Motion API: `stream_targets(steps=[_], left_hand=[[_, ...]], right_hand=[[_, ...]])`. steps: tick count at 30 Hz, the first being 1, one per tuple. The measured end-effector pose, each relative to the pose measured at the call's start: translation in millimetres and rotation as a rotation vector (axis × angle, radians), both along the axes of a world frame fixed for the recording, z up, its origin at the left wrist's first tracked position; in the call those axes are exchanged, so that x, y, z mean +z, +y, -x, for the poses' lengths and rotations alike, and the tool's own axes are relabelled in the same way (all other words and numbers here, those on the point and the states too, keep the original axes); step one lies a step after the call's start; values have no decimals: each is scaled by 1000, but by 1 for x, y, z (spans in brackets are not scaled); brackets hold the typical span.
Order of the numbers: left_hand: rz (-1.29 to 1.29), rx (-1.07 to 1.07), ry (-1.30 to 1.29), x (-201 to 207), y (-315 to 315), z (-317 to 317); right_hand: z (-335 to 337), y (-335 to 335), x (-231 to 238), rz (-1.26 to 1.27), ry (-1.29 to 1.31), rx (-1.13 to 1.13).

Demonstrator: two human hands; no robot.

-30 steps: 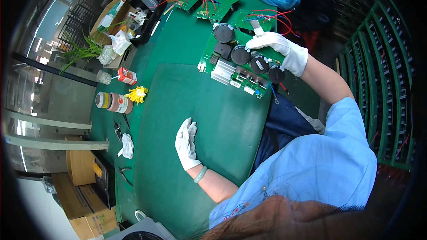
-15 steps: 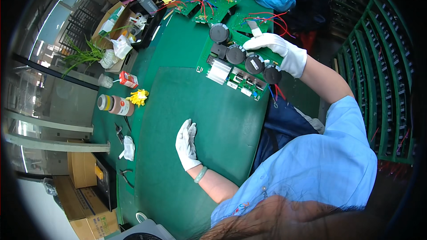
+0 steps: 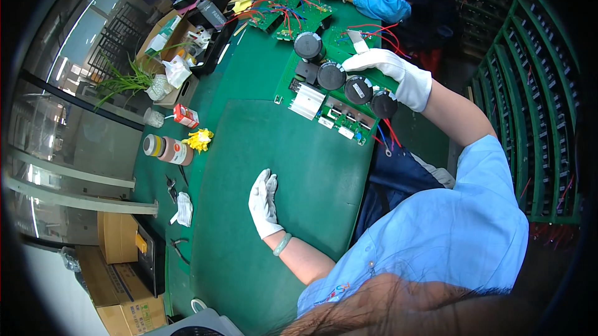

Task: The person handles a green circuit board with cylindrical components, turning it over to inspect both sides and aligning wires. They pick up a second board, examine its wiring, and then return to the first board to adjust the cylindrical components and wires. The task involves manual assembly and inspection of electronic components on a green workbench.

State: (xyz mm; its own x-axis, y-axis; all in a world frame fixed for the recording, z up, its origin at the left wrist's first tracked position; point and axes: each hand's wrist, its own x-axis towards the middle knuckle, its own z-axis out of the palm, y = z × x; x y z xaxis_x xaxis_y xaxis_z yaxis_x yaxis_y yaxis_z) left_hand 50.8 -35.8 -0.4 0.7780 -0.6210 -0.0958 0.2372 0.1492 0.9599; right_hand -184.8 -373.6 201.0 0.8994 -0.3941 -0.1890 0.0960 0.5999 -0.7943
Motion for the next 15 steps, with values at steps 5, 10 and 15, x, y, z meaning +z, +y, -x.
stream_targets(steps=[5, 10, 15], left_hand=[[8, -10, 5, -1, 1, -1], [2, -12, 0, 1, 2, 1], [11, -19, -11, 0, 3, 1]], right_hand=[[7, 6, 10, 107, 21, 43], [8, 13, 16, 101, 75, 46], [6, 11, 8, 132, 25, 24]])
